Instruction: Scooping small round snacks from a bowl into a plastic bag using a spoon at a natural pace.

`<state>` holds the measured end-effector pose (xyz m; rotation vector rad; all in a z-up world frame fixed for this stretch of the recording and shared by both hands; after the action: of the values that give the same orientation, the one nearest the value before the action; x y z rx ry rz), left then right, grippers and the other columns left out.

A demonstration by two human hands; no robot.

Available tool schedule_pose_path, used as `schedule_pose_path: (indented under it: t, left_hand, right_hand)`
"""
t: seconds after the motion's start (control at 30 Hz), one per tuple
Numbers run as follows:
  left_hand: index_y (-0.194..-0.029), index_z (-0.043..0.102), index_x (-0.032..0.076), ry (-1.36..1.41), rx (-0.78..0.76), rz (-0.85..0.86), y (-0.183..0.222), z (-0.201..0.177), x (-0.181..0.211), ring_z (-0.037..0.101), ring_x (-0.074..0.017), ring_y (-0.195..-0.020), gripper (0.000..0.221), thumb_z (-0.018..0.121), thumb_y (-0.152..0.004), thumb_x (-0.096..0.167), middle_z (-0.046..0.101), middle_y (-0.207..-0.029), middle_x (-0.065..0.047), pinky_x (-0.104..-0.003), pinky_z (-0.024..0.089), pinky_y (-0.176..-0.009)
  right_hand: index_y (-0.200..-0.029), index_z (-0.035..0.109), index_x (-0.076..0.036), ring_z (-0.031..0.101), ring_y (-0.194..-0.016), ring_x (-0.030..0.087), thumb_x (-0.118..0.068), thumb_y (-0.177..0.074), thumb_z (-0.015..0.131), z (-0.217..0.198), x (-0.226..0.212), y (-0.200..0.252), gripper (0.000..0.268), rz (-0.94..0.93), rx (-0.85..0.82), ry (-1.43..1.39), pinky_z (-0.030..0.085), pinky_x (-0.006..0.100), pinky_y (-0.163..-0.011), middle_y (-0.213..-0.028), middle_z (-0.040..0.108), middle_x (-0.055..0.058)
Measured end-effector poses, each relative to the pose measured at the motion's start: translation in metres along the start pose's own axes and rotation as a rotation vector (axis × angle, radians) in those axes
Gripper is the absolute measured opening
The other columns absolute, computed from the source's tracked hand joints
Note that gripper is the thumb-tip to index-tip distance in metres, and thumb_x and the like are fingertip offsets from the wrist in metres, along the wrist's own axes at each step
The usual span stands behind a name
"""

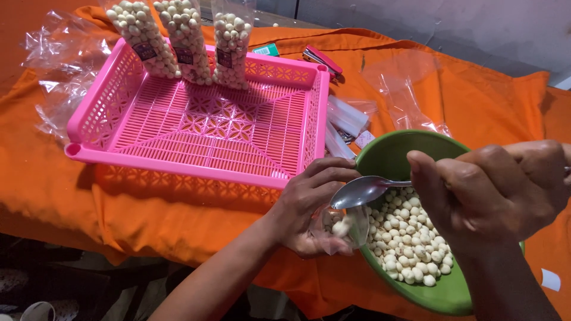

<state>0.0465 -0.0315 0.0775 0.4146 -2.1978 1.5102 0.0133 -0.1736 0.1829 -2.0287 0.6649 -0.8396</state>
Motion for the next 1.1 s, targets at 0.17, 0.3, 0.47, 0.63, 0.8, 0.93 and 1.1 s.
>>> schedule_pose_path:
  t: [0.17, 0.3, 0.47, 0.63, 0.8, 0.93, 1.1]
  left_hand:
    - [-0.117, 0.063, -0.002, -0.003, 0.004, 0.006, -0.002, -0.002, 0.002, 0.060, -0.0406, -0.127, 0.072, 0.059, -0.087, 0.063, 0.065, -0.125, -0.019, -0.056, 0.055, -0.108]
    - [-0.114, 0.064, 0.002, 0.012, -0.007, 0.016, -0.002, 0.001, 0.001, 0.060, -0.0381, -0.128, 0.067, 0.058, -0.089, 0.063, 0.066, -0.126, -0.013, -0.055, 0.052, -0.111]
    - [-0.112, 0.066, 0.004, -0.004, -0.029, -0.008, -0.002, 0.005, -0.001, 0.059, -0.0382, -0.129, 0.065, 0.057, -0.088, 0.064, 0.066, -0.127, -0.013, -0.055, 0.051, -0.112]
    - [-0.110, 0.065, 0.002, 0.008, -0.021, -0.010, -0.002, 0.005, -0.001, 0.059, -0.0391, -0.127, 0.064, 0.056, -0.089, 0.063, 0.067, -0.124, -0.015, -0.056, 0.050, -0.110]
    - [-0.109, 0.066, 0.003, 0.007, -0.005, -0.009, -0.001, 0.005, -0.003, 0.060, -0.0384, -0.127, 0.065, 0.059, -0.087, 0.063, 0.067, -0.125, -0.013, -0.056, 0.051, -0.111]
    - [-0.108, 0.067, 0.002, 0.012, -0.009, -0.019, -0.002, 0.005, -0.002, 0.059, -0.0376, -0.128, 0.064, 0.059, -0.088, 0.062, 0.067, -0.124, -0.013, -0.056, 0.050, -0.112]
    - [-0.109, 0.065, 0.002, 0.008, 0.002, -0.014, -0.002, 0.004, 0.000, 0.059, -0.0379, -0.127, 0.065, 0.058, -0.089, 0.064, 0.067, -0.124, -0.013, -0.056, 0.052, -0.110]
  right_hand:
    - [-0.063, 0.050, -0.004, 0.037, -0.066, 0.036, -0.012, -0.110, 0.078, 0.003, 0.026, 0.015, 0.054, 0.102, -0.025, 0.027, 0.032, 0.053, -0.072, -0.060, 0.042, 0.012]
    - [-0.066, 0.046, -0.010, 0.044, -0.070, 0.033, -0.025, -0.127, 0.080, 0.034, 0.083, 0.054, 0.072, 0.152, -0.364, 0.302, 0.033, 0.050, -0.082, -0.065, 0.047, 0.007]
    - [-0.109, 0.074, -0.034, 0.069, -0.094, 0.019, -0.074, -0.097, 0.045, 0.108, 0.096, 0.104, 0.050, 0.385, -1.353, 0.469, 0.050, 0.043, -0.094, -0.099, 0.078, -0.007]
    - [-0.113, 0.074, -0.035, 0.065, -0.115, 0.022, -0.060, -0.091, 0.063, 0.127, 0.085, 0.123, 0.034, 0.348, -1.411, 0.349, 0.053, 0.046, -0.091, -0.101, 0.076, -0.008]
    - [-0.129, 0.069, -0.029, 0.057, -0.124, 0.023, -0.050, -0.089, 0.069, 0.140, 0.071, 0.136, 0.045, 0.423, -1.497, 0.094, 0.042, 0.049, -0.109, -0.124, 0.072, -0.005]
    - [-0.129, 0.069, -0.027, 0.058, -0.121, 0.023, -0.052, -0.088, 0.069, 0.140, 0.071, 0.134, 0.048, 0.433, -1.499, 0.077, 0.042, 0.049, -0.110, -0.124, 0.073, -0.003]
    - [-0.121, 0.073, -0.028, 0.060, -0.117, 0.022, -0.058, -0.088, 0.064, 0.137, 0.073, 0.127, 0.046, 0.485, -1.448, 0.051, 0.041, 0.047, -0.109, -0.120, 0.074, -0.004]
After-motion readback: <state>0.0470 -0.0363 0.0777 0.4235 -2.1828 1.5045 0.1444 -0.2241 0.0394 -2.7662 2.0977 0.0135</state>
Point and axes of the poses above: each hand's wrist, its own y-axis away from the middle knuckle, its own z-axis out of the palm, x = y × z, the point moved 10 cm from there along -y, towards the middle knuckle
